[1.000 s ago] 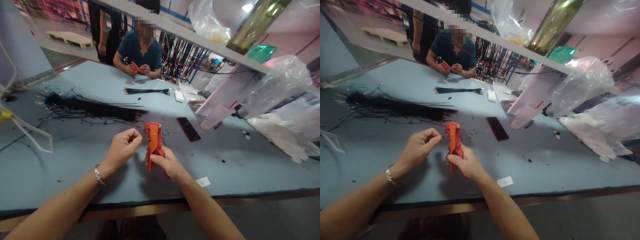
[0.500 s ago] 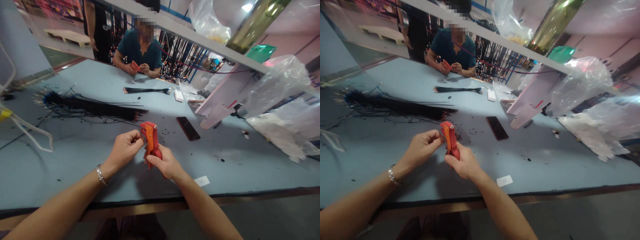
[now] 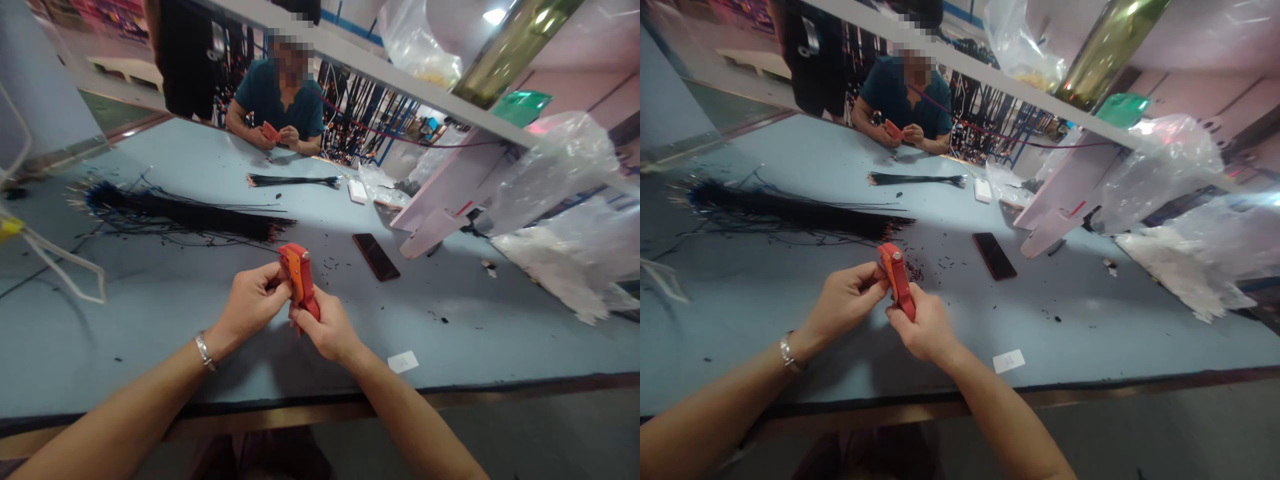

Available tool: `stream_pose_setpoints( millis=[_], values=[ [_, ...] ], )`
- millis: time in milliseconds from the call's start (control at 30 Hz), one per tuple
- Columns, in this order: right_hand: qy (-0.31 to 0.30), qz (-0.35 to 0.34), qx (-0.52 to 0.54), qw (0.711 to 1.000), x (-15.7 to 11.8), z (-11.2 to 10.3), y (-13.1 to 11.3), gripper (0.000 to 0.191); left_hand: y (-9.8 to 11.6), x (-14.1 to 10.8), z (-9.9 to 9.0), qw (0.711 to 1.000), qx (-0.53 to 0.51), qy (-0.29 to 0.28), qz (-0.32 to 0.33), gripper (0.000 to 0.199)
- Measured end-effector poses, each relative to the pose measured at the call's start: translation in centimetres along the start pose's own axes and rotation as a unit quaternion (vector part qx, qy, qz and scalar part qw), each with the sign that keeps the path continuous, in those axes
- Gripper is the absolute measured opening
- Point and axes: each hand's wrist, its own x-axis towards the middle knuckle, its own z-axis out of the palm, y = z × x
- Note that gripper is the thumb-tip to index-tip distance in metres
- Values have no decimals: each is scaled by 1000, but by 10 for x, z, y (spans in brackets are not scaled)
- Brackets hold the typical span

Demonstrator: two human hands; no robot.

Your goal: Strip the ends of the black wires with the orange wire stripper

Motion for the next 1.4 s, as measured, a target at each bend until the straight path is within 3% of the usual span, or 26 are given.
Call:
stream_pose_setpoints(
  millis=[733,1033,1133,1233,1400],
  values=[
    [45,37,-48,997,9,9,6,13,-12,4,7,998,-37,1,-54,23],
    [25,90,73,993,14,6,15,20,-21,9,7,997,2,-5,-78,26],
    [33,123,218,968,14,-2,19,25,-25,12,1,995,28,30,-87,24],
    [34,116,377,918,14,-15,23,29,-29,16,-6,992,40,72,-95,23],
    [-12,113,529,841,13,-32,30,26,-34,19,-12,988,59,100,-98,21]
  ],
)
